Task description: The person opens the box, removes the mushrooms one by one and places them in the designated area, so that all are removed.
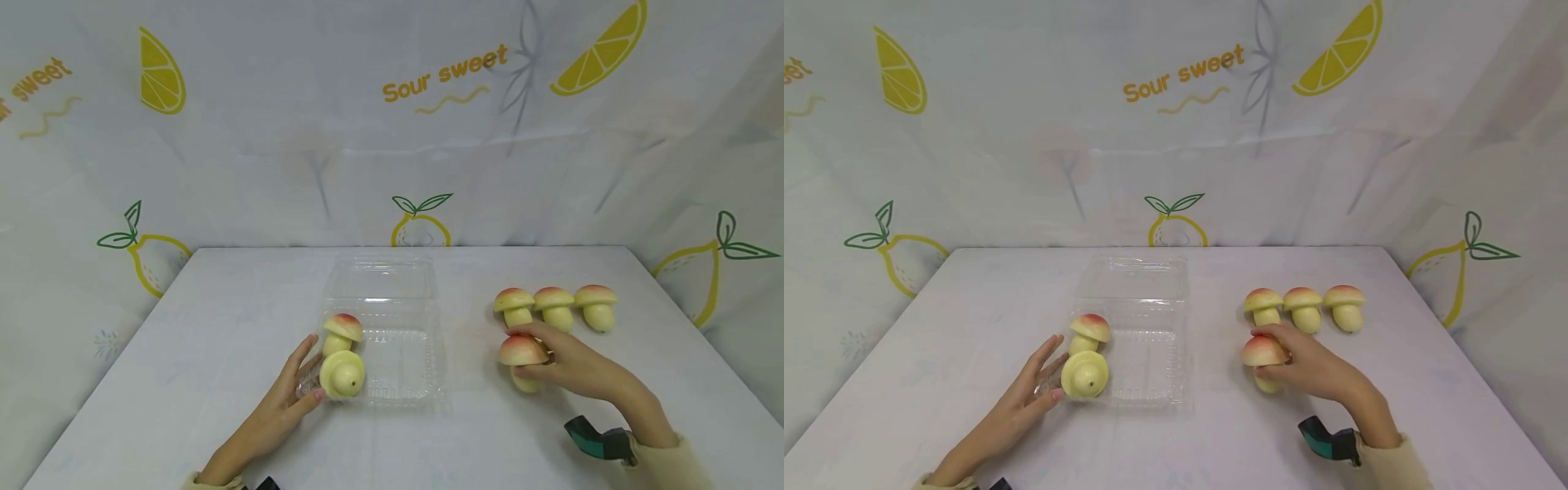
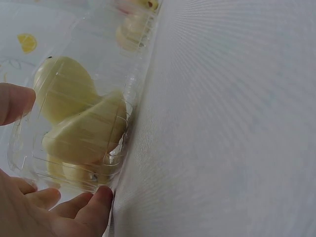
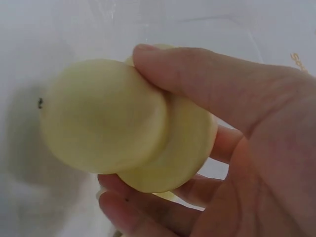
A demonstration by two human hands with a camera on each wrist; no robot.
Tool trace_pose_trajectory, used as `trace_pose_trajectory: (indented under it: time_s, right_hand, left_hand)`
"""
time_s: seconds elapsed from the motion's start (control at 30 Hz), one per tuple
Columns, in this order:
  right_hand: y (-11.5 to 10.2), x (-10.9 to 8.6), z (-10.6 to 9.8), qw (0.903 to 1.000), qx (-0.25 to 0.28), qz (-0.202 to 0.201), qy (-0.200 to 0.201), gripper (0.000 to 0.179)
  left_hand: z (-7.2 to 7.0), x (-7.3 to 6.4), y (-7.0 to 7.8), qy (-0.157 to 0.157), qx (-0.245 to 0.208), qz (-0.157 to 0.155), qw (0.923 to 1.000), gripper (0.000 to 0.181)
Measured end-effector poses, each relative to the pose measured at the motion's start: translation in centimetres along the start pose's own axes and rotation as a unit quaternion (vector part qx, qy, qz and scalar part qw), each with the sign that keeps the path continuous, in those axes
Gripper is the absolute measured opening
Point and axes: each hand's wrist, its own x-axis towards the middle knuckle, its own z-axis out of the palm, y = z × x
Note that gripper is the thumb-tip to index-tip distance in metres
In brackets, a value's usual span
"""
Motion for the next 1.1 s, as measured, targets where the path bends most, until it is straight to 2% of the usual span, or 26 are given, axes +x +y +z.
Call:
trace_pose_trajectory:
  time_s: [0.4,0.6,1.1]
  right_hand:
    - [1.0,-0.3,-0.8,0.9982,0.0,0.045,-0.041,0.059]
    - [1.2,-0.4,-0.8,0.997,0.001,0.068,-0.037,0.058]
    - [1.5,-0.3,-0.9,0.9976,-0.006,0.068,-0.01,0.055]
  left_hand:
    - [0.0,0.0,-0.1,0.003,0.005,0.008,1.0,0.079]
    - [0.0,0.0,-0.1,0.002,0.004,0.006,1.0,0.079]
    - [0.0,0.0,0.0,0.006,0.006,-0.002,1.0,0.079]
